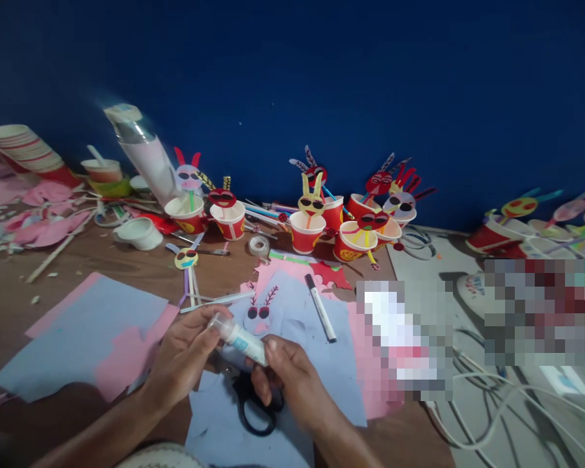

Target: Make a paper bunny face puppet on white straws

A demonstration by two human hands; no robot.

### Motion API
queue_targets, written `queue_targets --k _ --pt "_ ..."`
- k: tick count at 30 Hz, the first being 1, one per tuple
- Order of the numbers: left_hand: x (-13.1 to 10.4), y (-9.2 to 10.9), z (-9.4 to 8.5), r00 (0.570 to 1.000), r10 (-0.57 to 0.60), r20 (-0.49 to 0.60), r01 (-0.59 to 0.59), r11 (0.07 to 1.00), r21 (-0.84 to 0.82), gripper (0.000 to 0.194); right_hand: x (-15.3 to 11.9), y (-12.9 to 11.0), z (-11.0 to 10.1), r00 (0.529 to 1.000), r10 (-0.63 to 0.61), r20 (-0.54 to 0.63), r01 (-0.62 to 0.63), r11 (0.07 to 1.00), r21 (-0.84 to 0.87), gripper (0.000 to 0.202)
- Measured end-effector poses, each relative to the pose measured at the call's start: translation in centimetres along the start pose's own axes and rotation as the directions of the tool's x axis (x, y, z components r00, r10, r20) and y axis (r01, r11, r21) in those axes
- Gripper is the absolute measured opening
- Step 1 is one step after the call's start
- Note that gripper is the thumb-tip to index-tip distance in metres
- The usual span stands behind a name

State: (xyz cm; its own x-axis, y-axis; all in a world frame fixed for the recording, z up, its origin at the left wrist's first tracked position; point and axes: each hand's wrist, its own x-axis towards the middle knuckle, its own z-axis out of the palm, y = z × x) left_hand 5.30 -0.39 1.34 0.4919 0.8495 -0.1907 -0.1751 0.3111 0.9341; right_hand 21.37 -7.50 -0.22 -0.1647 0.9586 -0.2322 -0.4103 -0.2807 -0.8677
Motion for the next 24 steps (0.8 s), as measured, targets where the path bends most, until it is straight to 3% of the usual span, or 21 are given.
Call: queue_targets --k 2,5,6,8,10,13,15,19,24 --pt "0.4 0.8 -0.4 0.993 0.097 -0.074 -0.101 0.993 -0.064 0.020 0.1 0.2 -0.1 1.000 0.014 -0.001 -0.014 0.999 0.032 0.044" --pt "1.4 2.4 -1.1 0.916 0.308 -0.258 -0.365 0.906 -0.213 0.018 0.2 0.2 -0.7 0.997 0.007 -0.077 -0.006 1.000 0.014 0.044" --pt "1.6 2.8 -1.3 0.905 0.319 -0.281 -0.390 0.887 -0.249 0.018 0.2 0.1 -0.8 0.994 0.002 -0.109 0.000 1.000 0.019 0.044" --pt "1.8 3.1 -1.1 0.954 0.206 -0.219 -0.268 0.911 -0.312 0.016 0.2 0.0 -1.1 0.989 -0.014 -0.146 0.018 1.000 0.023 0.043" --pt "1.4 2.4 -0.4 0.998 -0.005 -0.067 -0.019 0.935 -0.355 0.017 0.3 -0.1 -1.0 0.989 -0.046 -0.144 0.046 0.999 -0.006 0.037" --pt "0.6 0.6 1.1 0.970 -0.215 0.118 0.243 0.908 -0.343 0.026 0.3 -0.4 -0.4 0.985 -0.096 -0.143 0.091 0.995 -0.041 0.030" --pt "0.2 -0.4 1.9 0.960 -0.246 0.137 0.275 0.923 -0.269 0.031 0.3 -0.5 0.1 0.977 -0.126 -0.174 0.119 0.992 -0.048 0.030" --pt "0.1 -1.2 2.1 0.981 -0.185 0.055 0.190 0.978 -0.090 0.030 0.1 -0.2 0.5 0.972 -0.128 -0.196 0.115 0.990 -0.076 0.028" --pt "0.1 -1.4 1.5 0.982 -0.128 0.140 0.130 0.991 -0.005 0.033 0.2 0.9 -0.1 0.994 0.081 -0.068 -0.079 0.996 0.030 0.057"
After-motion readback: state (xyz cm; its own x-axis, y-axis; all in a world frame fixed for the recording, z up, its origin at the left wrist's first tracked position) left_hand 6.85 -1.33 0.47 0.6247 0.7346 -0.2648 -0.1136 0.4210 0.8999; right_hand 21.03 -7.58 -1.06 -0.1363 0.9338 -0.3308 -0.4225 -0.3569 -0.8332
